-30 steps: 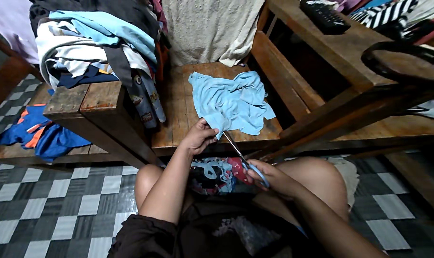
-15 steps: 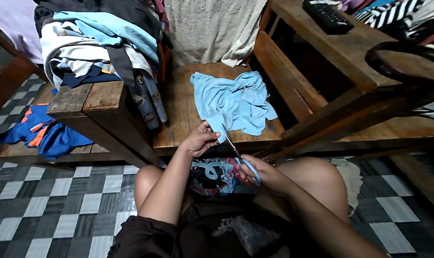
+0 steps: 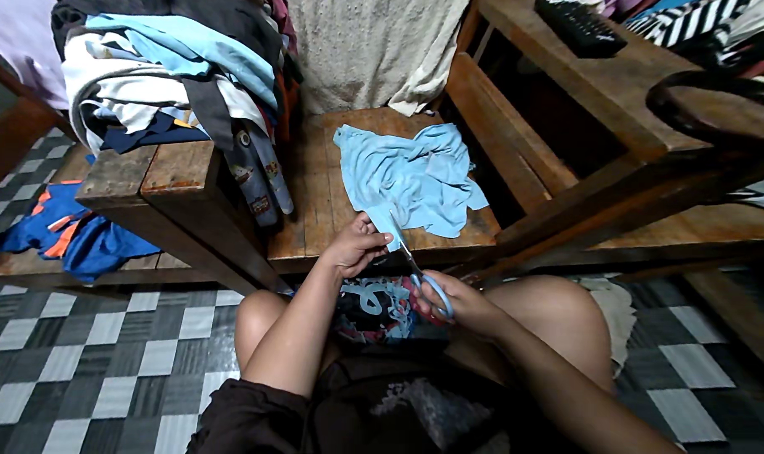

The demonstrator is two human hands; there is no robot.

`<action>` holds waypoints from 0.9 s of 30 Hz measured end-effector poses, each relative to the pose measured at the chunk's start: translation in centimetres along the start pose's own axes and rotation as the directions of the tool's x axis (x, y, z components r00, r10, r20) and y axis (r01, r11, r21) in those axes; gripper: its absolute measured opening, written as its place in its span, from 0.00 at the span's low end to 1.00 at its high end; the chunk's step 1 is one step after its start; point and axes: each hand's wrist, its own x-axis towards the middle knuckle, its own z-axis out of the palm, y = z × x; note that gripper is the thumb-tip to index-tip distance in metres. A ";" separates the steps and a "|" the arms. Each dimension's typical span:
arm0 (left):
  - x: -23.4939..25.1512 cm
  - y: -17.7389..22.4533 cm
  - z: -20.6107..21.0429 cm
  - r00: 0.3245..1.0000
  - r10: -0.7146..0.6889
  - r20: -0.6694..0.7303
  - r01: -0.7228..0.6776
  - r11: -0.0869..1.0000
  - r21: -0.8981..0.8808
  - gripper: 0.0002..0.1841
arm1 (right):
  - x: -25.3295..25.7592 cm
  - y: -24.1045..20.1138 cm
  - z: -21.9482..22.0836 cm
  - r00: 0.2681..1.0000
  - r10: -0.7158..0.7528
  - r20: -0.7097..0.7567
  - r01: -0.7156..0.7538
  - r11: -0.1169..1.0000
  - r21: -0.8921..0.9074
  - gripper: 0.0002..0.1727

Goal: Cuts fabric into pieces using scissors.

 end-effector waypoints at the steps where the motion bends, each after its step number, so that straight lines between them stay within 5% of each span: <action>1: 0.0 -0.1 0.0 1.000 0.001 -0.005 -0.001 1.000 -0.002 0.21 | 0.0 0.0 0.0 1.000 -0.003 -0.001 0.003 1.000 -0.005 0.16; 16: 0.1 0.0 0.2 0.999 0.015 -0.052 -0.016 1.000 -0.002 0.25 | -0.3 0.0 0.0 0.999 0.033 -0.007 -0.032 0.997 0.065 0.14; 22: -0.1 0.2 -0.2 1.000 0.024 0.005 -0.024 0.999 0.045 0.36 | -0.6 -0.2 0.0 0.998 0.054 0.022 -0.056 0.992 0.109 0.12; 27: -0.3 0.2 -0.4 0.996 -0.004 0.094 -0.005 0.995 0.098 0.35 | -0.1 -0.2 0.1 0.998 0.012 0.067 -0.022 0.988 0.150 0.15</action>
